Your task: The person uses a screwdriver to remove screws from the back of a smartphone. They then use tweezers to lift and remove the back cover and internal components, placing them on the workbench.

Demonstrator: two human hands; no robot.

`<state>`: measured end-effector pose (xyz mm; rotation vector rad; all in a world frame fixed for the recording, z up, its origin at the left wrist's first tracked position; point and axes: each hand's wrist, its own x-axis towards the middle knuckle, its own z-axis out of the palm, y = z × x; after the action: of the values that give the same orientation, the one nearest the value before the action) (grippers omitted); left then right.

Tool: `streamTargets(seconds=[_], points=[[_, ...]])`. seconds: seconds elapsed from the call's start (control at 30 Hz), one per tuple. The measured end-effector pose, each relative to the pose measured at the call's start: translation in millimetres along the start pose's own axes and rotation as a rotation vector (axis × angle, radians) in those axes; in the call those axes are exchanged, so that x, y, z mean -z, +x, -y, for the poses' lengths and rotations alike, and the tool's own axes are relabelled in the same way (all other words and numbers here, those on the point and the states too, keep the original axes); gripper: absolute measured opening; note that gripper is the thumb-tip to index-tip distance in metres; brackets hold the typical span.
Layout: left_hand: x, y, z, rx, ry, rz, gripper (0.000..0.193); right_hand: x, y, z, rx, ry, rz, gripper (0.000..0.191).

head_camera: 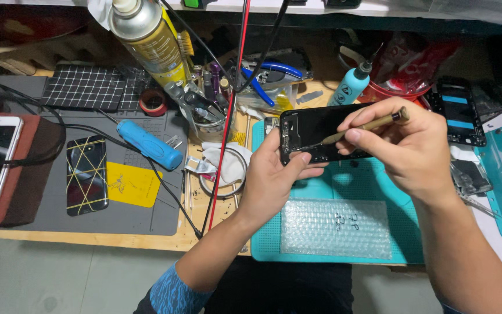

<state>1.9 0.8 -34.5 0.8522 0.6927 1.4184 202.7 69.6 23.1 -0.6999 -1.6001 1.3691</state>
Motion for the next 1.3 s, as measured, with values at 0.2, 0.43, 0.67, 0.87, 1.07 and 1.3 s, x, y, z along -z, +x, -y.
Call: streamTargets(seconds=[0.2,0.43,0.67,0.87,1.07,1.3], points=[[-2,-2,-2,-0.004,0.025,-0.009,0.031,-5,-1,-2,-0.015,-0.015,-0.003,0.014],[-3,-2,-5,-0.015,0.034,-0.012,0.032,-6,-1,0,0.002,-0.001,-0.003,0.014],[-4,-3,-8,-0.032,0.058,-0.007,0.033,-9,0,2,0.004,-0.031,0.000,0.014],[-4,-2,-10,-0.057,0.022,-0.009,0.040,-5,-1,3,0.037,-0.026,-0.034,0.014],[-4,-3,-18,-0.093,0.155,-0.094,0.052,0,-2,-2,0.064,0.086,-0.131,0.009],[-8,-5,-24,-0.124,0.263,-0.080,0.048,-4,-1,-3,0.037,0.246,-0.180,0.017]])
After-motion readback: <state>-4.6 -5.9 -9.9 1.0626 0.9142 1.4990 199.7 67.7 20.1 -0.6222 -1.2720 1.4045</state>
